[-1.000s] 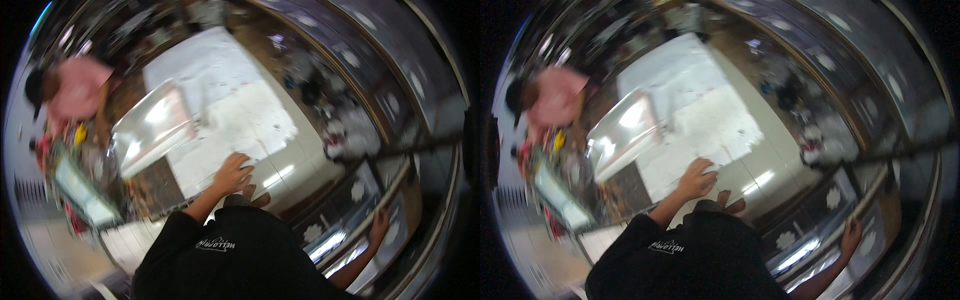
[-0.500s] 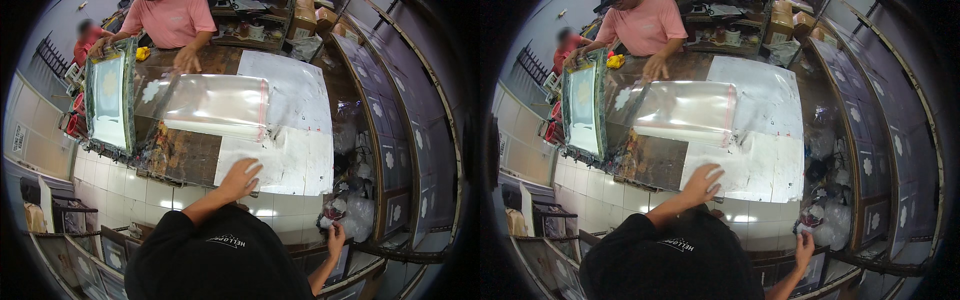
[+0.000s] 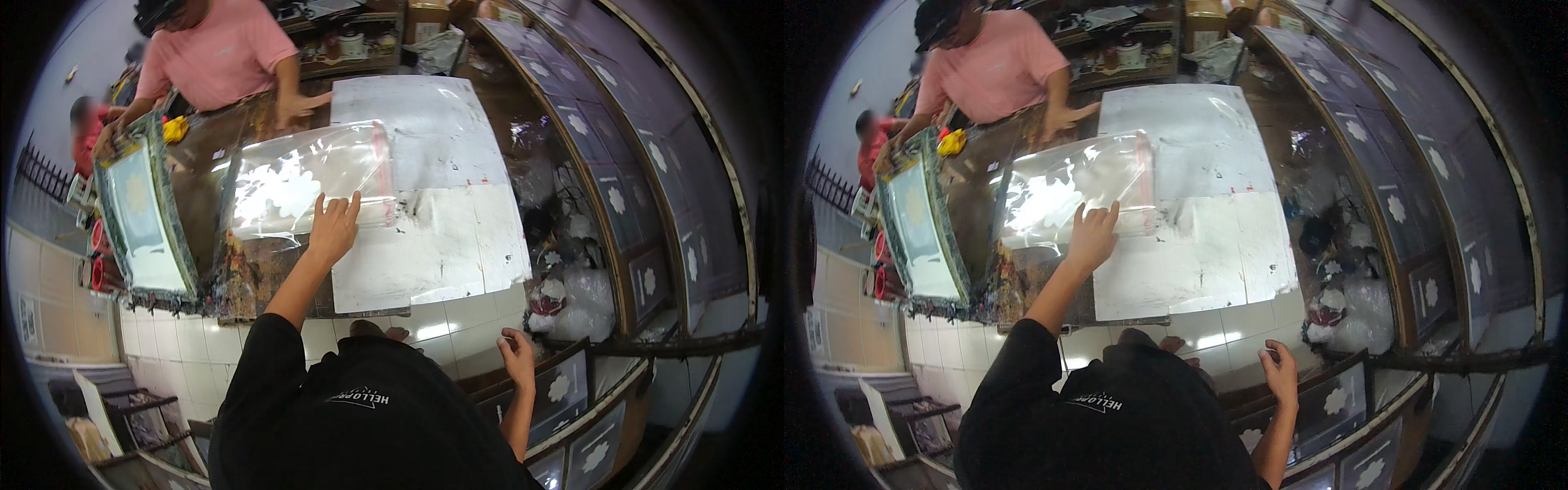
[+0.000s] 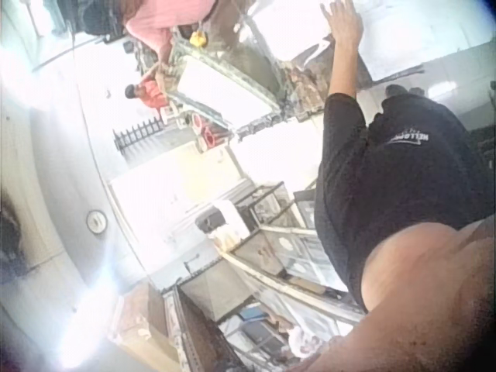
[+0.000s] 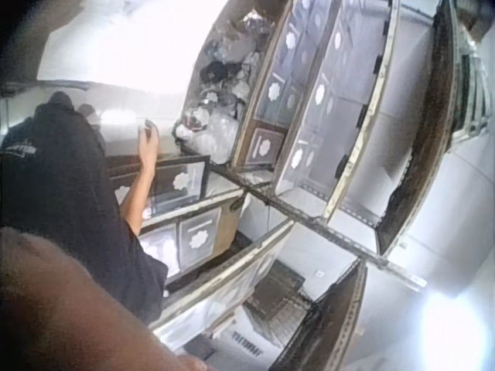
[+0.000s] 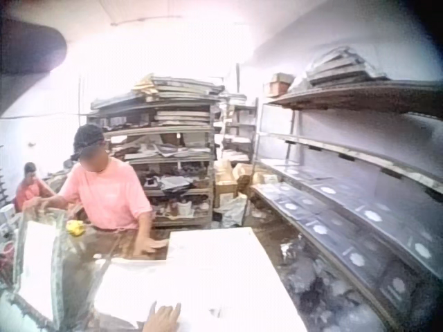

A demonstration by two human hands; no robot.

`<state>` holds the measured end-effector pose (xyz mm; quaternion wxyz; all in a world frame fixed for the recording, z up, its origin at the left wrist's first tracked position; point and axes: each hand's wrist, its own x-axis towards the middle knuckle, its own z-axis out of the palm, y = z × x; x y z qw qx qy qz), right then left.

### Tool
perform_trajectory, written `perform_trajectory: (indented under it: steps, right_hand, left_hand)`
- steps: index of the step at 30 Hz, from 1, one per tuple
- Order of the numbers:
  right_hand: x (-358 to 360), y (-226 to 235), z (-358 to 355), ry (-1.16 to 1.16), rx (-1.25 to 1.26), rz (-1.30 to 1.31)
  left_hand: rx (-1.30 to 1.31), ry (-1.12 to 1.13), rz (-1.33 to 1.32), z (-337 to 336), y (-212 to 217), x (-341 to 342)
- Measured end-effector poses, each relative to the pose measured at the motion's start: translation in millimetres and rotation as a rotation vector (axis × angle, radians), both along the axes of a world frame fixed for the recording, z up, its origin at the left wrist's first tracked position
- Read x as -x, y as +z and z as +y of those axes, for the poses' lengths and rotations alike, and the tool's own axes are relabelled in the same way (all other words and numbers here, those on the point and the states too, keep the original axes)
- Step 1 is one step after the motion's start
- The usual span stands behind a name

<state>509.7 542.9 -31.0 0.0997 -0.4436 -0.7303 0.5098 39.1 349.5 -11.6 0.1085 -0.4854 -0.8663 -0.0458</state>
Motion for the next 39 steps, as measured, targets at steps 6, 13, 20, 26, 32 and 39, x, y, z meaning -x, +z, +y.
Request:
perform_trajectory:
  steps: [6,13,20,26,32,39]
  right_hand:
    - [-10.7,-8.3,-30.2,-0.125,-0.012,0.025]
    - [69.4,14.0,-25.5,0.016,0.458,0.550]
    - [100.6,49.5,0.9,0.017,0.400,0.643]
    - [41.9,67.5,-0.7,-0.167,-0.073,0.258]
    - [-33.4,54.0,22.6,-0.329,0.181,0.291]
    - [-213.6,84.9,28.9,-0.686,-0.102,0.382]
  left_hand:
    - [-0.148,-0.212,0.079,11.5,6.4,0.6]
    - [-0.202,-0.541,-0.046,30.6,30.7,-95.2]
    - [-0.128,-1.019,-0.192,70.7,26.0,-200.3]
    - [-0.003,-1.179,-0.202,94.2,24.3,-249.6]
    - [0.047,-1.404,-0.263,132.0,29.7,-306.8]
    - [0.079,-1.574,-0.634,179.8,51.0,-357.0]
